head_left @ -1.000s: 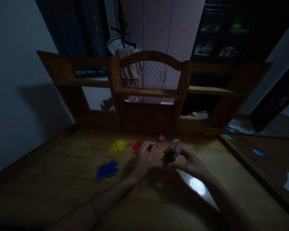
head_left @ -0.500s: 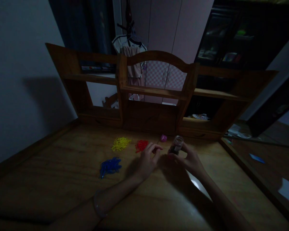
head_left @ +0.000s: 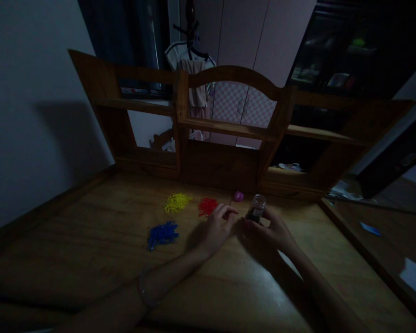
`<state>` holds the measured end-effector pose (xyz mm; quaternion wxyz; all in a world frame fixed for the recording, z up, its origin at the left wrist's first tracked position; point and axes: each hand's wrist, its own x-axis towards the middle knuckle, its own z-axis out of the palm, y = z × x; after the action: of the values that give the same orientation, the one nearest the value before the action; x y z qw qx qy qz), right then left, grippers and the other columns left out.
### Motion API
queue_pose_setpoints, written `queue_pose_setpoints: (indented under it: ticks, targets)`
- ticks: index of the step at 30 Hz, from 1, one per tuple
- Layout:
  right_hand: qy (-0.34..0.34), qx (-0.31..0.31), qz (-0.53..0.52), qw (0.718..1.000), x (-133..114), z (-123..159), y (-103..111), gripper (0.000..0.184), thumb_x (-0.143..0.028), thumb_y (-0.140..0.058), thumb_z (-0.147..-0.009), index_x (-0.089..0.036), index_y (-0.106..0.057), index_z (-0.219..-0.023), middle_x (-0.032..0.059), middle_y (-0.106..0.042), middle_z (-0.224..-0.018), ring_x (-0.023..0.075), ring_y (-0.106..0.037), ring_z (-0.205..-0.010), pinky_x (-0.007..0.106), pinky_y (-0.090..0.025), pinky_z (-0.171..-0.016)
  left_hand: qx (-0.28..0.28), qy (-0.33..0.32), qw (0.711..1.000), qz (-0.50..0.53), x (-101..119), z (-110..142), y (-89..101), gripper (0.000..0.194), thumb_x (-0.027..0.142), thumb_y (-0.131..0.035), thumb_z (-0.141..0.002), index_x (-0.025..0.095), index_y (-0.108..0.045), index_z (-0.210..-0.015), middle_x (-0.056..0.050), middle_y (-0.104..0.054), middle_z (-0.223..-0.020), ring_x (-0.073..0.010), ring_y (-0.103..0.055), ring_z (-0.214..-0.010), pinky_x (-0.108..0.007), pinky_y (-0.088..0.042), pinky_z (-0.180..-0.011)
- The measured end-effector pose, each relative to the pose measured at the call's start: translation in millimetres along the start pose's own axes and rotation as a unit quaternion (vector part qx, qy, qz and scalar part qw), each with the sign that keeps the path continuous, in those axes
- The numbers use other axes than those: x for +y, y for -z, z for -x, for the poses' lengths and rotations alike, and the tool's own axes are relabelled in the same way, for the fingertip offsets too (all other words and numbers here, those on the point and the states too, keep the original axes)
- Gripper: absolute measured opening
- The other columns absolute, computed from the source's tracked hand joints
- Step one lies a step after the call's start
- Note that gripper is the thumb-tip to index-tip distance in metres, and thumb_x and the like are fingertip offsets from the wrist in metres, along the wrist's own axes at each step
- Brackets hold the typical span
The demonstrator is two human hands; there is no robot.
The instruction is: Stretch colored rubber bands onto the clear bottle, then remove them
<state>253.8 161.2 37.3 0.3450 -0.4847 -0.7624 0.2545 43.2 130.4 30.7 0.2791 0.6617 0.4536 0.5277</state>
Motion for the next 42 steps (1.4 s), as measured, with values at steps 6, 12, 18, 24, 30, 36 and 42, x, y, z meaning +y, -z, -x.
queue_pose_setpoints:
  ticks: [6,12,18,24,30,36,42]
  targets:
    - [0.004,0.023,-0.003,1.0,-8.8,3.0,-2.6,0.041,-0.043,-0.066,-0.081,-0.024,-0.057,-0.116,0.0065,-0.07,-0.106,0.0254,-0.066,-0.098,0.037,-0.05,-0.084,0.009,0.002,0.997,-0.07,-13.3,-32.1,32.9,0.02,0.018,-0.051,-0.088,0.021,-0.062,-0.104,-0.007,-0.06,-0.11,-0.0183,-0.06,-0.101,-0.033,-0.048,-0.092]
    - [0.031,0.078,0.051,0.995,-15.8,5.3,-5.3,0.042,-0.044,-0.063,-0.082,-0.023,-0.054,-0.118,0.0079,-0.069,-0.107,0.0257,-0.065,-0.096,0.036,-0.05,-0.079,-0.207,-0.012,0.955,-0.213,-55.2,-58.5,96.4,0.091,0.057,-0.077,-0.063,0.024,-0.042,-0.141,-0.012,-0.043,-0.143,-0.0317,-0.043,-0.131,-0.042,-0.036,-0.109]
    - [0.08,0.082,0.122,0.986,-9.3,4.2,-6.3,0.037,-0.028,-0.058,-0.086,-0.026,-0.057,-0.123,0.0083,-0.061,-0.121,0.0245,-0.059,-0.105,0.037,-0.049,-0.087,-0.243,-0.011,0.94,-0.24,-76.4,-44.8,104.6,0.104,0.058,-0.077,-0.062,0.024,-0.03,-0.149,-0.014,-0.034,-0.151,-0.0333,-0.038,-0.136,-0.04,-0.034,-0.11]
    - [0.118,0.026,0.262,0.958,5.0,-13.7,-6.5,0.048,-0.016,-0.058,-0.082,-0.027,-0.057,-0.128,0.0087,-0.061,-0.119,0.0271,-0.055,-0.107,0.042,-0.046,-0.091,-0.216,-0.002,0.941,-0.259,-73.6,-43.2,111.2,0.095,0.055,-0.076,-0.065,0.022,-0.038,-0.146,-0.014,-0.046,-0.144,-0.0327,-0.043,-0.132,-0.042,-0.034,-0.109]
    - [0.13,-0.045,0.316,0.939,-2.0,-36.1,-10.2,0.065,-0.005,-0.056,-0.073,-0.029,-0.055,-0.133,0.0074,-0.061,-0.119,0.0255,-0.053,-0.107,0.038,-0.044,-0.092,-0.205,-0.015,0.945,-0.255,-70.7,-38.4,106.2,0.099,0.055,-0.079,-0.059,0.024,-0.04,-0.144,-0.013,-0.048,-0.141,-0.0342,-0.043,-0.13,-0.045,-0.035,-0.107]
    - [0.147,-0.04,0.291,0.944,5.5,-42.6,-27.8,0.073,-0.007,-0.055,-0.074,-0.026,-0.044,-0.143,0.0098,-0.056,-0.127,0.0267,-0.05,-0.113,0.04,-0.043,-0.095,-0.156,-0.009,0.965,-0.211,-74.3,-36.9,87.8,0.077,0.044,-0.075,-0.07,0.018,-0.049,-0.137,-0.014,-0.054,-0.13,-0.0293,-0.053,-0.12,-0.041,-0.04,-0.104]
    - [0.163,-0.028,0.284,0.944,6.8,-35.8,-34.3,0.072,-0.01,-0.054,-0.076,-0.027,-0.041,-0.145,0.0107,-0.054,-0.128,0.0285,-0.049,-0.112,0.043,-0.043,-0.096,-0.12,-0.023,0.97,-0.209,-84.3,-38.5,76.0,0.048,0.033,-0.072,-0.073,0.018,-0.064,-0.118,-0.007,-0.06,-0.102,-0.021,-0.061,-0.091,-0.032,-0.05,-0.081]
